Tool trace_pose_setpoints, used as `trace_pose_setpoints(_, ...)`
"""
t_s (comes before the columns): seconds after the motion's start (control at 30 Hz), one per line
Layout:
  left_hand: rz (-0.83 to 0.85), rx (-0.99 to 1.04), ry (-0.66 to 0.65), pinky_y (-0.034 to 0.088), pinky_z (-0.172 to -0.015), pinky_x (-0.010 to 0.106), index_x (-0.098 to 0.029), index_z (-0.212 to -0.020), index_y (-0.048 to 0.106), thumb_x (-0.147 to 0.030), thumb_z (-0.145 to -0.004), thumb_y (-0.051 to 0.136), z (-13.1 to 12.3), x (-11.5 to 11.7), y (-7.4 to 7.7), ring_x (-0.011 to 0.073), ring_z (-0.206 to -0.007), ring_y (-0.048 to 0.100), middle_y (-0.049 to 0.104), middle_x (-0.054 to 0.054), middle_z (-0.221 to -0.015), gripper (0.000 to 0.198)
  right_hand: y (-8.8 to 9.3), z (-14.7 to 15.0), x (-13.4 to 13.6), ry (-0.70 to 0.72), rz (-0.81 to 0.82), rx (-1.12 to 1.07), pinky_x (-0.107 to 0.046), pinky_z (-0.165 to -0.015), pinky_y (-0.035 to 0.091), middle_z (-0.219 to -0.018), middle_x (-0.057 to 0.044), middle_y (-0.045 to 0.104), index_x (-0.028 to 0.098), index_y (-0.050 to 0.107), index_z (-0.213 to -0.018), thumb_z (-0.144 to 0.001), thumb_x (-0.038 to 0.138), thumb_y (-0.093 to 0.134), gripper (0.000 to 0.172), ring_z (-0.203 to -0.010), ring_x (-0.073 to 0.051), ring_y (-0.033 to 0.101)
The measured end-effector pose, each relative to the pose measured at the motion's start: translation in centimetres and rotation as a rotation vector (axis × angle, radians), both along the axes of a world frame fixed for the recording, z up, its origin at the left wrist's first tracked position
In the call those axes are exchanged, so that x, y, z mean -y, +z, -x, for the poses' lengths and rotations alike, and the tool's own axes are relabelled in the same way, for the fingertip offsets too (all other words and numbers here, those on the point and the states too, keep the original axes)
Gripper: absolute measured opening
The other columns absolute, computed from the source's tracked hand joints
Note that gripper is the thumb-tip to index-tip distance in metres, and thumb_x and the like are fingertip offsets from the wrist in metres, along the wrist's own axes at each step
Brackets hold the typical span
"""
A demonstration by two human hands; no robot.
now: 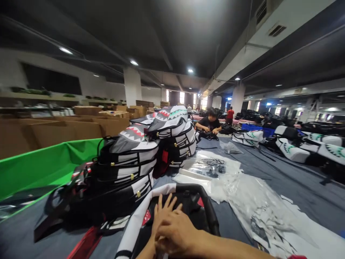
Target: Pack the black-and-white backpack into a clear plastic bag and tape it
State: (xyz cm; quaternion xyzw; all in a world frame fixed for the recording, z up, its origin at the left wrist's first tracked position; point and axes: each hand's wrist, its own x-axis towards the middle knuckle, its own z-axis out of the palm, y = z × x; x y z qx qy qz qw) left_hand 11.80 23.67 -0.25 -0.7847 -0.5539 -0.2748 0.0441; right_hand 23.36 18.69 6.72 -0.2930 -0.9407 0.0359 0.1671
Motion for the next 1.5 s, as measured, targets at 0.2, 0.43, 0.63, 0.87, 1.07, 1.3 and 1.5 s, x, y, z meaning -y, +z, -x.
trace_pose_setpoints(0.2, 0.147, 0.32, -0.036, 0.037, -0.111, 0.059, -0.014, -0.12, 0.064, -0.018, -0.097, 0.028, 1.2, 3.9, 6.8, 0.032, -0.137, 0.044, 0.06, 0.018, -0.134, 0.043, -4.2, -1.9, 1.8, -0.335, 0.044, -0.027, -0.046, -0.106, 0.043, -0.12, -0.012, 0.066, 0.017, 0.065, -0.113, -0.095, 0.018, 0.054, 0.021, -0.111, -0.025, 0.061)
trace_pose_setpoints(0.43, 0.413, -0.048, -0.901, 0.048, -0.07, 0.032, -0.02, -0.087, 0.059, -0.057, -0.096, 0.046, 0.9, 16.5, 8.7, 0.0177, -0.069, 0.059, 0.065, 0.001, -0.078, 0.039, -6.4, -2.0, 1.1, -0.286, 0.189, -0.124, -0.048, -0.121, 0.027, -0.129, -0.012, 0.061, 0.018, 0.063, -0.121, -0.099, 0.021, 0.044, 0.029, -0.125, -0.024, 0.053)
trace_pose_setpoints(0.63, 0.127, -0.279, -0.9, 0.045, -0.067, 0.033, -0.02, -0.077, 0.056, -0.026, -0.091, 0.049, -0.2, 18.1, 1.5, 0.0185, -0.062, 0.056, 0.061, 0.003, -0.065, 0.017, -5.0, -2.8, 0.8, -0.327, 0.299, -0.681, -0.045, -0.106, 0.045, -0.106, -0.008, 0.069, 0.02, 0.066, -0.102, -0.096, 0.028, 0.044, 0.024, -0.102, -0.022, 0.064)
trace_pose_setpoints(0.87, 0.059, -0.284, -0.549, 0.043, -0.102, 0.046, -0.017, -0.109, 0.064, -0.031, -0.091, 0.054, 0.9, 17.0, 1.2, 0.0262, -0.105, 0.058, 0.068, 0.011, -0.107, 0.025, 1.9, -5.0, 11.0, 0.372, 0.253, -0.383, -0.028, -0.073, 0.048, -0.081, -0.001, 0.066, 0.023, 0.062, -0.09, -0.09, 0.029, 0.055, 0.01, -0.078, -0.017, 0.062)
trace_pose_setpoints(1.07, 0.165, -0.199, -0.169, 0.019, -0.115, 0.069, -0.03, -0.147, 0.049, -0.054, -0.091, 0.056, 1.9, 15.1, 1.7, 0.0451, -0.146, 0.026, 0.038, 0.012, -0.158, 0.061, 0.2, -3.9, 13.8, 0.657, 0.116, 0.272, -0.031, -0.063, 0.042, -0.084, -0.002, 0.066, 0.024, 0.063, -0.098, -0.089, 0.043, 0.063, 0.021, -0.071, -0.018, 0.059)
trace_pose_setpoints(1.3, 0.163, -0.084, -0.125, 0.013, -0.121, 0.063, -0.03, -0.151, 0.042, -0.041, -0.094, 0.056, 1.5, 16.1, 1.0, 0.0413, -0.15, 0.02, 0.031, 0.008, -0.163, 0.06, -6.2, -3.2, 11.2, 0.785, 0.134, 0.105, -0.035, -0.073, 0.045, -0.078, -0.005, 0.062, 0.024, 0.059, -0.09, -0.088, 0.035, 0.046, 0.017, -0.075, -0.022, 0.056)
trace_pose_setpoints(1.5, 0.274, -0.161, -0.101, 0.01, -0.121, 0.062, -0.024, -0.151, 0.042, -0.039, -0.097, 0.049, 1.2, 15.7, 1.5, 0.0409, -0.151, 0.019, 0.029, 0.011, -0.164, 0.057, -5.9, -3.9, 10.6, 0.612, 0.058, 0.101, -0.039, -0.079, 0.045, -0.083, -0.009, 0.061, 0.021, 0.063, -0.092, -0.093, 0.032, 0.034, 0.031, -0.08, -0.023, 0.054)
